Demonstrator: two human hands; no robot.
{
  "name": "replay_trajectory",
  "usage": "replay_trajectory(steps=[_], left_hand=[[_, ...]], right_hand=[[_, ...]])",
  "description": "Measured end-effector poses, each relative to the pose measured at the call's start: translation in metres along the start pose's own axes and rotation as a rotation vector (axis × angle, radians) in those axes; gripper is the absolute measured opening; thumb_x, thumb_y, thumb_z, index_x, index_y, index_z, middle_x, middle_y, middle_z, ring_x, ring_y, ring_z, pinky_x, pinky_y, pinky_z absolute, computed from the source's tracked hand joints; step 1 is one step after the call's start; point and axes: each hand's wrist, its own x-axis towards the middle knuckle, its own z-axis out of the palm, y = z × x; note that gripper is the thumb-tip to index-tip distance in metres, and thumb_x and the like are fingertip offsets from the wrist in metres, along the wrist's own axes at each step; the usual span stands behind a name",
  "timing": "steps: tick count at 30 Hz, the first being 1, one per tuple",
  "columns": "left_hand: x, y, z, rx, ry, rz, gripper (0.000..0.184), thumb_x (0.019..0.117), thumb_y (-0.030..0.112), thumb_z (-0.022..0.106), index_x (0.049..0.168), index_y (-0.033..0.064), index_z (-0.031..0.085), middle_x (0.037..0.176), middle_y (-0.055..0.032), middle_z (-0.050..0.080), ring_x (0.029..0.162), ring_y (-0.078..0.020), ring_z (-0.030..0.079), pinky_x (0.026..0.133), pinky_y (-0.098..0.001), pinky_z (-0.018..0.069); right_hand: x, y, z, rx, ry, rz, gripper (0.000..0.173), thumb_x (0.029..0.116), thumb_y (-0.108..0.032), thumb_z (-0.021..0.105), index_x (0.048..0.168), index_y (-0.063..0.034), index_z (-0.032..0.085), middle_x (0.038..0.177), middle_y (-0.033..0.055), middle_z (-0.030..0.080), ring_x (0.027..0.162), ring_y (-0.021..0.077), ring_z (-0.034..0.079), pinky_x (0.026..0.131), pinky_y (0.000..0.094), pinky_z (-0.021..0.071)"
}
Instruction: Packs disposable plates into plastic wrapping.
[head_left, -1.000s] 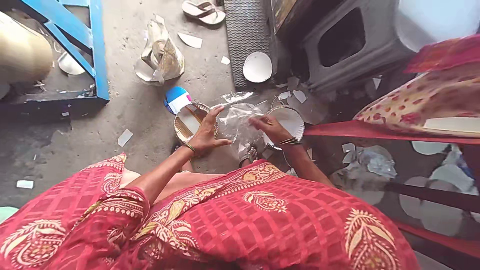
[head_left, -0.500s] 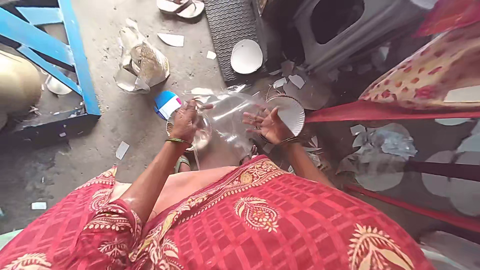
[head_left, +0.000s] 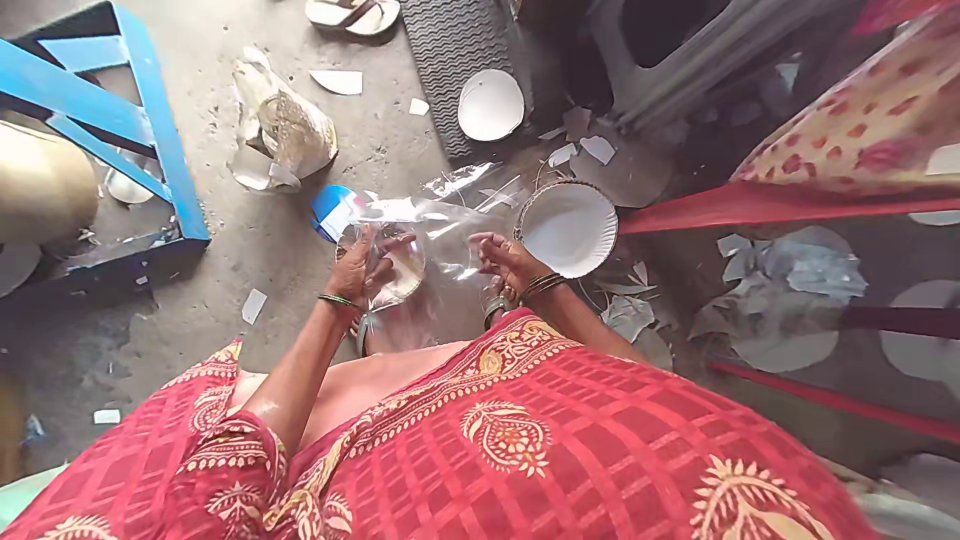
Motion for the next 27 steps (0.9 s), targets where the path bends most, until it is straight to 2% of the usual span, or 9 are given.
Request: replay_trajectory(steps=[3, 6, 8, 11, 14, 16, 19, 24, 27], left_hand=[[-0.004, 0.001, 0.010, -0.084, -0.096, -0.049, 0.064, 0.1114, 0.046, 0.009, 0.140, 0.0137, 0.056, 0.126, -0.0035, 0.071, 0.045, 0.0050, 0.039, 0.044, -0.0109, 0.0363], [-0.009, 0.004, 0.017, -0.124, -0.263, -0.085, 0.042, 0.1112, 0.029, 0.022, 0.145, 0.0242, 0.045, 0.134, -0.0085, 0.068, 0.051, 0.0023, 0.050, 0.048, -0.0133, 0.0417], [-0.014, 0.009, 0.026, -0.095, -0.359, -0.101, 0.041, 0.1092, 0.028, 0.034, 0.148, 0.0269, 0.046, 0.129, -0.0080, 0.070, 0.049, 0.0024, 0.047, 0.045, -0.0125, 0.0382], [-0.012, 0.020, 0.026, -0.155, -0.359, -0.082, 0.038, 0.1107, 0.035, 0.029, 0.135, 0.0257, 0.056, 0.121, -0.0047, 0.074, 0.047, 0.0042, 0.047, 0.045, -0.0118, 0.0391], [-0.017, 0.026, 0.014, -0.158, 0.079, -0.042, 0.048, 0.1111, 0.046, 0.023, 0.101, 0.0213, 0.063, 0.073, 0.0054, 0.063, 0.056, -0.0009, 0.055, 0.053, -0.0177, 0.0502], [-0.015, 0.028, 0.009, -0.030, 0.367, -0.068, 0.045, 0.1109, 0.049, 0.026, 0.106, 0.0217, 0.061, 0.079, 0.0070, 0.067, 0.068, -0.0016, 0.065, 0.058, -0.0201, 0.0569], [-0.008, 0.020, -0.004, 0.017, 0.434, -0.163, 0.049, 0.1116, 0.046, 0.023, 0.130, 0.0158, 0.056, 0.104, 0.0001, 0.073, 0.090, -0.0086, 0.071, 0.076, -0.0276, 0.0597], [-0.002, 0.007, -0.013, 0.137, 0.423, -0.139, 0.034, 0.1089, 0.031, 0.047, 0.133, 0.0089, 0.056, 0.108, -0.0061, 0.070, 0.091, -0.0149, 0.069, 0.079, -0.0346, 0.0588], [0.002, 0.005, -0.021, 0.240, 0.414, -0.081, 0.027, 0.1075, 0.021, 0.052, 0.130, 0.0066, 0.055, 0.103, -0.0035, 0.071, 0.087, -0.0088, 0.066, 0.076, -0.0262, 0.0546]], right_hand=[[0.006, 0.003, 0.010, -0.244, 0.237, -0.005, 0.080, 0.0821, -0.028, 0.086, 0.148, -0.0092, 0.044, 0.133, 0.0175, 0.060, 0.111, 0.0252, 0.065, 0.091, 0.0427, 0.0578], [0.016, 0.006, 0.010, -0.440, 0.400, -0.115, 0.107, 0.0698, -0.028, 0.094, 0.156, -0.0078, 0.034, 0.149, 0.0259, 0.046, 0.125, 0.0377, 0.055, 0.100, 0.0514, 0.0494], [0.018, 0.009, 0.001, -0.437, 0.259, -0.237, 0.086, 0.0790, -0.021, 0.085, 0.151, -0.0023, 0.042, 0.149, 0.0235, 0.048, 0.129, 0.0324, 0.055, 0.105, 0.0456, 0.0488], [0.015, 0.002, -0.001, -0.161, -0.016, -0.241, 0.017, 0.0996, -0.008, 0.059, 0.113, 0.0006, 0.064, 0.103, 0.0047, 0.071, 0.095, 0.0080, 0.066, 0.086, 0.0282, 0.0558], [0.002, -0.019, -0.005, 0.181, -0.111, -0.109, 0.018, 0.1102, -0.015, 0.038, 0.110, -0.0070, 0.054, 0.091, 0.0066, 0.074, 0.090, 0.0205, 0.074, 0.090, 0.0416, 0.0606], [-0.003, -0.028, -0.013, 0.272, -0.046, -0.110, 0.018, 0.1105, -0.017, 0.038, 0.105, -0.0130, 0.054, 0.077, -0.0012, 0.064, 0.074, 0.0162, 0.069, 0.085, 0.0453, 0.0612], [-0.003, -0.029, -0.019, 0.261, 0.074, -0.156, 0.015, 0.1087, -0.015, 0.043, 0.103, -0.0153, 0.057, 0.077, -0.0071, 0.057, 0.066, 0.0039, 0.058, 0.067, 0.0248, 0.0558], [-0.014, -0.040, -0.026, 0.217, 0.226, -0.184, 0.010, 0.1085, -0.022, 0.048, 0.108, -0.0196, 0.058, 0.081, -0.0098, 0.058, 0.064, 0.0022, 0.056, 0.067, 0.0241, 0.0570], [-0.023, -0.036, -0.045, 0.085, 0.211, -0.191, 0.009, 0.1082, -0.024, 0.049, 0.104, -0.0227, 0.057, 0.079, -0.0120, 0.054, 0.064, 0.0004, 0.052, 0.067, 0.0223, 0.0536]])
